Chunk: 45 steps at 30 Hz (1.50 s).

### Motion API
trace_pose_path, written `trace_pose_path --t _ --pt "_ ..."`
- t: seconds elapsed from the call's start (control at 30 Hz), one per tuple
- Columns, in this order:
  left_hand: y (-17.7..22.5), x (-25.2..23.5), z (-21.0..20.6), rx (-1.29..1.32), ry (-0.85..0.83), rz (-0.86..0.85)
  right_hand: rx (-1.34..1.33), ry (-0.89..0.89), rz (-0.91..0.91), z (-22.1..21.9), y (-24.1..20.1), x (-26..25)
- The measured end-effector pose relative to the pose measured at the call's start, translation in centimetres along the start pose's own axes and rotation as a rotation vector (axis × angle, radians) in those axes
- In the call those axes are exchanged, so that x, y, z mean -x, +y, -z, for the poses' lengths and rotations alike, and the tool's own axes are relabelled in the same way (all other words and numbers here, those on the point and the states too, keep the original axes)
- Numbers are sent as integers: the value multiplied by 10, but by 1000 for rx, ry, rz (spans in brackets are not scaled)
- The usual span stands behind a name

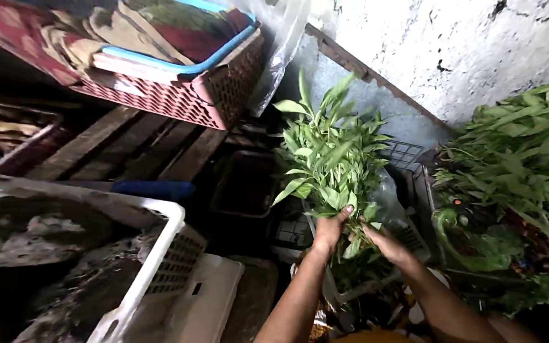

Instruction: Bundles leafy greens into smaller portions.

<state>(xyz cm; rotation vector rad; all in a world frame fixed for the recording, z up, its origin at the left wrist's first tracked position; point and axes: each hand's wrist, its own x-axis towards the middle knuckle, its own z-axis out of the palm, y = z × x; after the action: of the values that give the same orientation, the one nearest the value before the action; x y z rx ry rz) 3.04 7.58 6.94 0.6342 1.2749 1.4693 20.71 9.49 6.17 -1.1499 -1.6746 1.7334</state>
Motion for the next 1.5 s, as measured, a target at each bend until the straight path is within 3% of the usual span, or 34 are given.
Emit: trace_pose_path --t 0.07,0.2,0.33,0.43,0.53,0.63,0.77,0.87,0.93,1.1,1.2,1.3,1.5 --pt "-2 5 -4 -46 8 -45 9 -3 62 -14 -6 -14" --pt "35 16 5 -271 170 -56 325 -17 8 -21 -3 -22" --pt "67 16 30 -313 276 -154 545 -84 39 3 50 -30" --pt "72 13 44 -339 344 -200 763 -99 -103 24 68 -33" --pt "64 6 43 -337 336 -189 694 96 128 16 49 -40" --pt "46 1 31 -285 296 -126 507 11 323 -18 7 -41" --pt "34 -8 24 22 335 -107 405 -16 192 -52 -16 -43" --pt "12 -15 38 277 135 -164 290 130 181 -65 -9 -52" --pt "-15 -15 41 315 78 -90 343 153 129 -77 -10 -52" --pt "-50 -10 56 327 356 65 477 -86 -76 -65 33 -70" --pt "-50 -10 86 304 484 71 464 167 -238 -28 64 -114" --pt "-45 0 104 312 507 81 550 441 -368 1 79 -156" --pt "-48 12 114 398 516 125 642 461 -482 12 82 -193"
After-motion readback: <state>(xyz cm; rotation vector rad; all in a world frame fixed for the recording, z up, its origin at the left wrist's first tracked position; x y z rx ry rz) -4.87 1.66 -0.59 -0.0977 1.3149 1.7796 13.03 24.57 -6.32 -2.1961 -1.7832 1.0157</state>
